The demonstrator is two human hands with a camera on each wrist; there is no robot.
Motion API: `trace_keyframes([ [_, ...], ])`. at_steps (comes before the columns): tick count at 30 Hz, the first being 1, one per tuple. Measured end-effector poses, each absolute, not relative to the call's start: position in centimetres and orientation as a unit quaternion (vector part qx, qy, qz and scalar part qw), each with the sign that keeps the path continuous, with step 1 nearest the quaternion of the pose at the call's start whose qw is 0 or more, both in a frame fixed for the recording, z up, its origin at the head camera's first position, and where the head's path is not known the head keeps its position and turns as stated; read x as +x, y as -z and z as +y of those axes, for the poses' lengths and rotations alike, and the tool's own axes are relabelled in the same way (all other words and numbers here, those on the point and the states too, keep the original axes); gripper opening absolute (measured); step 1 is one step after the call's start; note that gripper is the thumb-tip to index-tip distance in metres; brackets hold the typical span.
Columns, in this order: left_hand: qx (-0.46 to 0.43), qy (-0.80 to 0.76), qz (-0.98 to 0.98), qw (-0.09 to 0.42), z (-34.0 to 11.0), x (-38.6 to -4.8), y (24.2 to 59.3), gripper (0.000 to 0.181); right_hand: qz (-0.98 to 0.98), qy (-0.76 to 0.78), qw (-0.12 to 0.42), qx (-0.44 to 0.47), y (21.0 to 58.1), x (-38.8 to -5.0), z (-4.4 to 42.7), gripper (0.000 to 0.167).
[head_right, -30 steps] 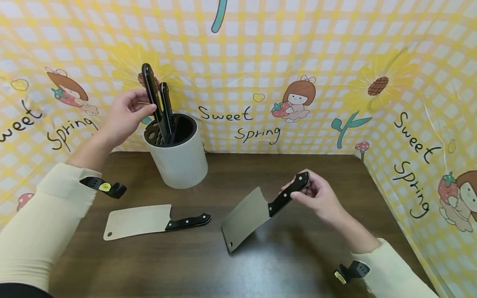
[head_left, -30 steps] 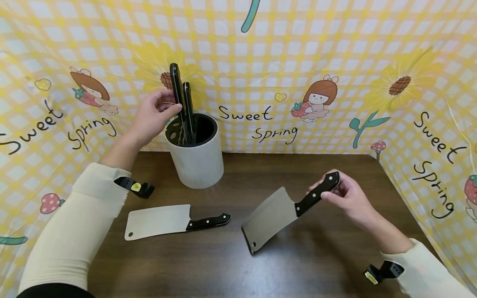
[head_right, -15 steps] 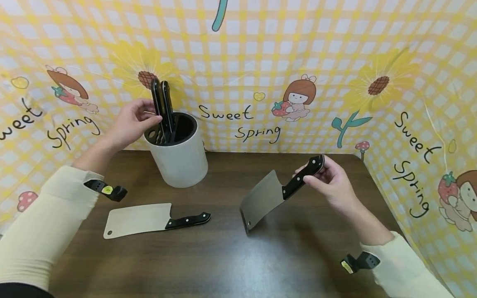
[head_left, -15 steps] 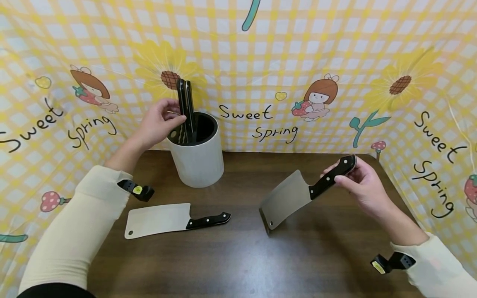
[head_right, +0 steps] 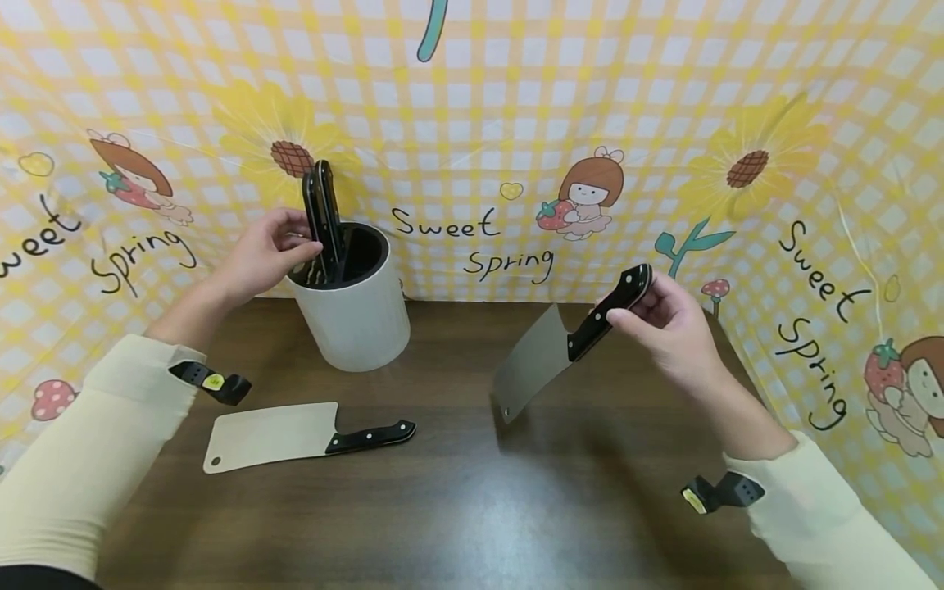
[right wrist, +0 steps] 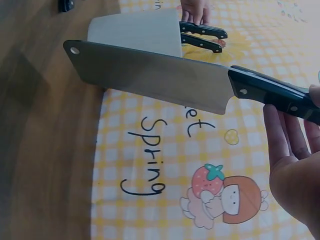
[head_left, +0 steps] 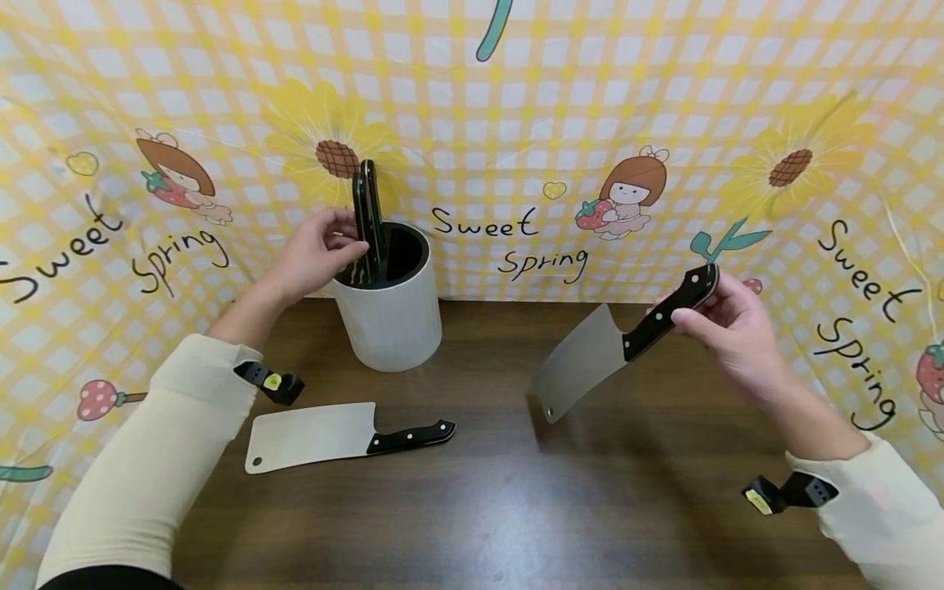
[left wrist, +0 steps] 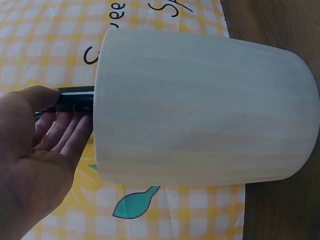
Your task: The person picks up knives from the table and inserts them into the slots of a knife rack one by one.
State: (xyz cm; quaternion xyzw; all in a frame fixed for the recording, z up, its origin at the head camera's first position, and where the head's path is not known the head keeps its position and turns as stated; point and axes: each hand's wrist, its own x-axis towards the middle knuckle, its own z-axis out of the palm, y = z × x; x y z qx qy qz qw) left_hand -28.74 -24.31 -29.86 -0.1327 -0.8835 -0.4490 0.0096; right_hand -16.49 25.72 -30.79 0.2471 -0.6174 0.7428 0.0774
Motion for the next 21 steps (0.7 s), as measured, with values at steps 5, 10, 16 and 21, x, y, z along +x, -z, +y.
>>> trace_keyframes([
  [5, -0.138, 0.456, -0.879, 0.016, -24.4, -28.7, 29.8, 0.054, -0.638, -0.73, 0.089, 0.227, 29.4, -16.9, 25.4, 0.02],
  [10, -0.141, 0.496, -0.853, 0.084, -24.8, -28.4, 29.8, 0.045, -0.645, -0.725, 0.098, 0.222, 28.3, -17.5, 25.1, 0.024],
  [16, -0.141, 0.551, -0.807, 0.159, -24.7, -27.5, 28.7, 0.023, -0.649, -0.723, 0.101, 0.214, 27.1, -18.3, 24.7, 0.022],
  [21, -0.149, 0.551, -0.804, 0.166, -24.4, -26.8, 27.7, 0.022, -0.658, -0.718, 0.09, 0.208, 26.4, -19.0, 24.3, 0.016],
])
